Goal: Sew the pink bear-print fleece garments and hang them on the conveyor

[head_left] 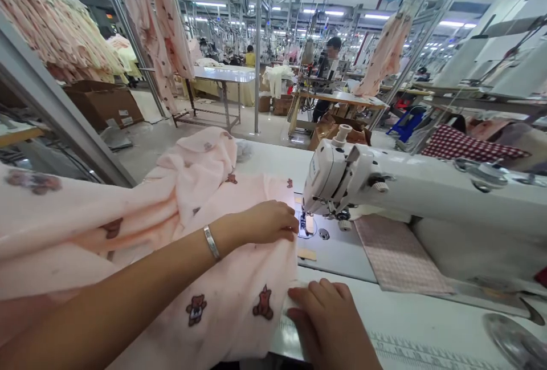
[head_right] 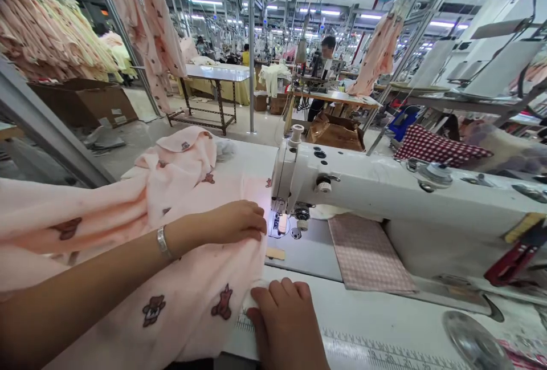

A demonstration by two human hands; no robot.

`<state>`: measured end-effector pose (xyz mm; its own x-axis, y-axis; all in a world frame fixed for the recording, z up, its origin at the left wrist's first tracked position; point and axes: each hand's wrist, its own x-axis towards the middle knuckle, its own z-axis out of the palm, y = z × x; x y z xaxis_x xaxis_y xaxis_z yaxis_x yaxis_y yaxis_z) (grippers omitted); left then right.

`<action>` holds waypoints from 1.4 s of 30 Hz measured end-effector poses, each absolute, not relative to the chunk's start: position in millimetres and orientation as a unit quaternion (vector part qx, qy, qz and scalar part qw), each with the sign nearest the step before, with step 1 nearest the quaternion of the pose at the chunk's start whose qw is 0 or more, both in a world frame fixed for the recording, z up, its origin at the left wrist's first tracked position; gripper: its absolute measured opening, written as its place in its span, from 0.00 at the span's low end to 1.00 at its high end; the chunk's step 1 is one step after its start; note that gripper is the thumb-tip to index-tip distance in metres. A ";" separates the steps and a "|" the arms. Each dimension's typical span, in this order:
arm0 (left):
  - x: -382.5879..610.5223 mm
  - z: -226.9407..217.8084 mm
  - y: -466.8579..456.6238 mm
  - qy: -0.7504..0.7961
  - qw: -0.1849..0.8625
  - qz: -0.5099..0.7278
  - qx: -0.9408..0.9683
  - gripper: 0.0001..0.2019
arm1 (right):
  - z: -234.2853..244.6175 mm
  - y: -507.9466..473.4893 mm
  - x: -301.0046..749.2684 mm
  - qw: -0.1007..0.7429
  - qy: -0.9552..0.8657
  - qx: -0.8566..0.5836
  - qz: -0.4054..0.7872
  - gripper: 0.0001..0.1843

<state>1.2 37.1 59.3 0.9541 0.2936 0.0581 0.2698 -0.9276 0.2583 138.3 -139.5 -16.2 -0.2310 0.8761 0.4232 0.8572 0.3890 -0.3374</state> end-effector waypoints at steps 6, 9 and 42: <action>-1.8 34.5 36.4 0.158 0.146 0.098 0.972 0.04 | 0.1 -136.7 136.1 0.218 -0.805 -0.552 0.016 0.15; -4.4 31.1 36.5 0.172 0.161 0.112 0.965 0.05 | 1.6 -133.3 133.1 0.218 -0.809 -0.546 0.012 0.16; -11.1 16.0 14.4 0.214 0.136 0.139 0.957 0.23 | 14.2 -94.8 179.4 0.257 -0.871 -0.418 -0.041 0.11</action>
